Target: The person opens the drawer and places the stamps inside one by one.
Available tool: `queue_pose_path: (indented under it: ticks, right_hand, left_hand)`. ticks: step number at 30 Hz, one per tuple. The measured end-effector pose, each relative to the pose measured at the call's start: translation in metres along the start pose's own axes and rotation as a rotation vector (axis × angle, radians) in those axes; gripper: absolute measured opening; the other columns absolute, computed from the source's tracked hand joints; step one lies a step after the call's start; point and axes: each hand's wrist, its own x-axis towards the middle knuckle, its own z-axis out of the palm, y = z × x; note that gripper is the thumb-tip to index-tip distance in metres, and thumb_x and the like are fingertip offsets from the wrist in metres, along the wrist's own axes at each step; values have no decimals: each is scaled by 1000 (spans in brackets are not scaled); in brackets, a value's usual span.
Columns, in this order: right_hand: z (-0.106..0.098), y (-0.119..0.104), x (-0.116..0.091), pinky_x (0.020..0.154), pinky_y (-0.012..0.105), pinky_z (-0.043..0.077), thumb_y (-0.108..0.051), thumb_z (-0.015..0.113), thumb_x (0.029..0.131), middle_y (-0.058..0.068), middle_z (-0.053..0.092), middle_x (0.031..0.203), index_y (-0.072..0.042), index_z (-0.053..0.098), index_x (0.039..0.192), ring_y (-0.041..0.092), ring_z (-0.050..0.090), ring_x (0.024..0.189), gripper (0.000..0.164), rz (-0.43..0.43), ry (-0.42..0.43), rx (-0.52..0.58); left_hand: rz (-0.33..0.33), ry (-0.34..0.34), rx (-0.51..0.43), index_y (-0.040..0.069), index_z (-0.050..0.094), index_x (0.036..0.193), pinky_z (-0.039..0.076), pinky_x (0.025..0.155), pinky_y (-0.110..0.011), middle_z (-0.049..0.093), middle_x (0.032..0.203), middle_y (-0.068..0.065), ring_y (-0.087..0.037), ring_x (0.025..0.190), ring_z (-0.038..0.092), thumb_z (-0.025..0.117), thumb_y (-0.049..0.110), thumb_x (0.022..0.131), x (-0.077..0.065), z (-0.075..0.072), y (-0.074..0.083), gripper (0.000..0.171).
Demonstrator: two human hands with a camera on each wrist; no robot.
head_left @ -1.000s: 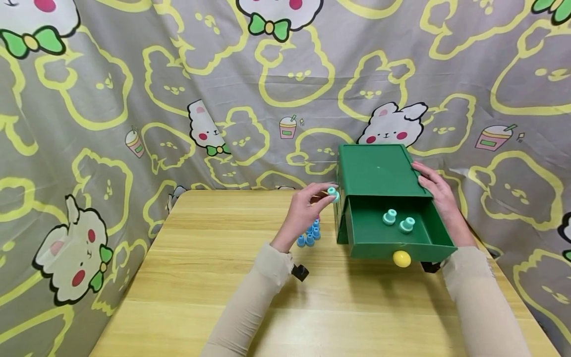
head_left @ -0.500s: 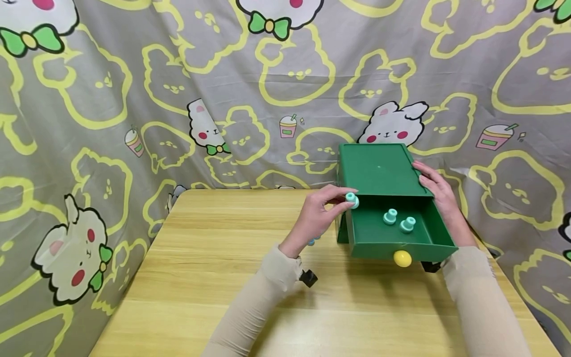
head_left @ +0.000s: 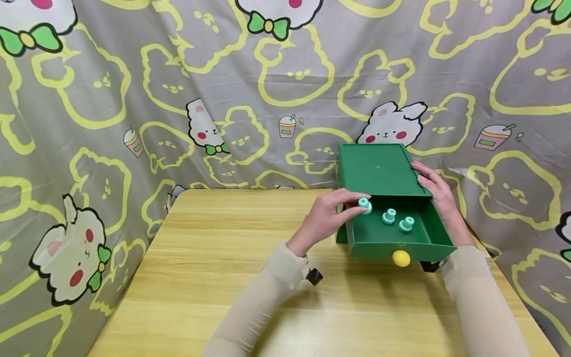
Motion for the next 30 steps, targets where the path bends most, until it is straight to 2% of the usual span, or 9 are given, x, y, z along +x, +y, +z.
queue_pose_path:
  ticks: [4, 8, 13, 20, 30]
  right_hand:
    - [1, 1, 1, 111, 10, 30, -7, 46, 110, -12, 51, 150, -1, 52, 151, -5, 41, 138, 41, 2, -8, 6]
    - [0, 0, 0, 112, 9, 30, -6, 47, 110, -13, 53, 149, 0, 52, 150, -6, 42, 138, 41, -3, -4, -5]
    - [0, -1, 0, 111, 9, 30, -6, 47, 110, -15, 52, 148, -1, 52, 150, -6, 42, 137, 41, -2, -2, -12]
    - [1, -2, -1, 109, 10, 31, -7, 46, 110, -16, 50, 148, -3, 52, 151, -5, 41, 137, 42, 15, -5, -11]
    - [0, -1, -1, 109, 9, 31, -7, 45, 110, -12, 49, 152, -3, 51, 151, -4, 40, 138, 42, 12, -6, -13]
  left_hand:
    - [-6, -39, 8, 8, 74, 125, 57, 81, -21, 75, 107, -1, -2, 90, 63, 73, 14, 97, 3, 3, -2, 29]
    - [-44, -69, 12, 9, 75, 125, 56, 84, -17, 75, 110, 1, 1, 93, 63, 72, 19, 98, 6, 8, -3, 29]
    - [-69, -102, 26, 9, 76, 124, 52, 90, -12, 77, 112, 0, 3, 100, 65, 74, 21, 97, 12, 13, 3, 30]
    - [-120, -164, 99, 15, 75, 126, 48, 90, -7, 77, 115, 4, 8, 100, 64, 73, 29, 98, 18, 17, 5, 31]
    - [-156, -192, 184, 19, 77, 123, 47, 88, -5, 79, 110, 8, 8, 97, 66, 73, 33, 98, 20, 18, 3, 29]
